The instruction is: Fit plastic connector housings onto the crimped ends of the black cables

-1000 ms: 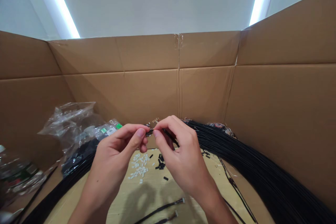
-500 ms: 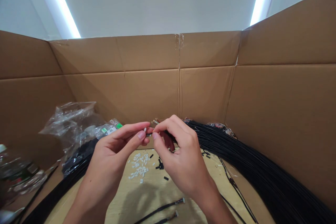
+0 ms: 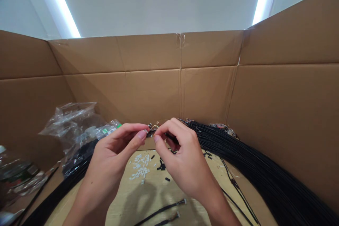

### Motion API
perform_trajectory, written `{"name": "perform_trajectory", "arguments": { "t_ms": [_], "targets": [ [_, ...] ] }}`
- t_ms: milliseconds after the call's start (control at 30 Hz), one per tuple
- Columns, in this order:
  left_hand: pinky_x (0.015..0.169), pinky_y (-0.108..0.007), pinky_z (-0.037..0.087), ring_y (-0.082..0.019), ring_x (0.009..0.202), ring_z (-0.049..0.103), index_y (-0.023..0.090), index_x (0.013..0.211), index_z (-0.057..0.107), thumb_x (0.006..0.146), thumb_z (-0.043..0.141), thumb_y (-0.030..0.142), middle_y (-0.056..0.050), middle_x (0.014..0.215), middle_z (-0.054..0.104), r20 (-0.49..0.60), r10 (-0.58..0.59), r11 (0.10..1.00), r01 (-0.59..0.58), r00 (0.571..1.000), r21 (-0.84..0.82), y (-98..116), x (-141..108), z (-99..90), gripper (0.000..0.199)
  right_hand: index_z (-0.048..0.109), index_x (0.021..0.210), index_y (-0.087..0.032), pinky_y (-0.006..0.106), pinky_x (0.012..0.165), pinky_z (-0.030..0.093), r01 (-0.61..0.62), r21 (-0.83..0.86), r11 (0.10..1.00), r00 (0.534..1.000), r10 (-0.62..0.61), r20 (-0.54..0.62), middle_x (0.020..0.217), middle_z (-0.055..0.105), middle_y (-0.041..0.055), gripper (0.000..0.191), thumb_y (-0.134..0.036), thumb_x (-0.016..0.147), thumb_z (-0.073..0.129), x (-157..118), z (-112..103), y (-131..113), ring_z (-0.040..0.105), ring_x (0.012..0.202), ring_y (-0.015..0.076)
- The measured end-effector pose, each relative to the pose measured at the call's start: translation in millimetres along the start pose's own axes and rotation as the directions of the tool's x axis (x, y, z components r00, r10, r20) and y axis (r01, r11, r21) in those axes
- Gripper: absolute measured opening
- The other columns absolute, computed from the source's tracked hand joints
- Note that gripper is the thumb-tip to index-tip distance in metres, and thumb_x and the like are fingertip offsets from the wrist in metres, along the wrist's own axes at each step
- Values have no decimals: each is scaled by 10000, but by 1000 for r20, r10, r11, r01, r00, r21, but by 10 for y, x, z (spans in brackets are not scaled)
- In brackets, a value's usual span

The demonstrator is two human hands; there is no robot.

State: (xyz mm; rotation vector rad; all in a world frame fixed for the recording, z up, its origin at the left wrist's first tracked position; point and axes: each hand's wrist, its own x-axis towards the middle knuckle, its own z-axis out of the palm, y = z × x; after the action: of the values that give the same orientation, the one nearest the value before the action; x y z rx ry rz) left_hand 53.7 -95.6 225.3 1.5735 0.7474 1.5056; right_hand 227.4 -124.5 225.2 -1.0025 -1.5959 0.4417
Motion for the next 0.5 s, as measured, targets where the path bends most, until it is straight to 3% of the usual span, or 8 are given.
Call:
{"name": "perform_trajectory", "arguments": {
  "t_ms": [333, 500],
  "targets": [
    [811, -153, 635, -124, 873, 785, 211, 941, 824, 946, 901, 315, -22, 960, 853, 5, -56, 993, 56, 998, -106, 33, -8, 30, 130, 697, 884, -219, 295, 617, 400, -15, 44, 999, 1000, 15, 6, 806, 605, -28, 180, -257, 1058, 669, -19, -5, -26, 521, 707, 136],
    [692, -86, 598, -76, 724, 743, 208, 863, 810, 906, 928, 244, 27, 791, 806, 15, -33, 991, 35, 999, -129, 49, 10, 21, 130, 718, 899, -224, 295, 630, 414, -19, 36, 999, 1000, 18, 13, 815, 616, -28, 178, -269, 1062, 661, -21, -3, -26, 533, 714, 139]
  ]
}}
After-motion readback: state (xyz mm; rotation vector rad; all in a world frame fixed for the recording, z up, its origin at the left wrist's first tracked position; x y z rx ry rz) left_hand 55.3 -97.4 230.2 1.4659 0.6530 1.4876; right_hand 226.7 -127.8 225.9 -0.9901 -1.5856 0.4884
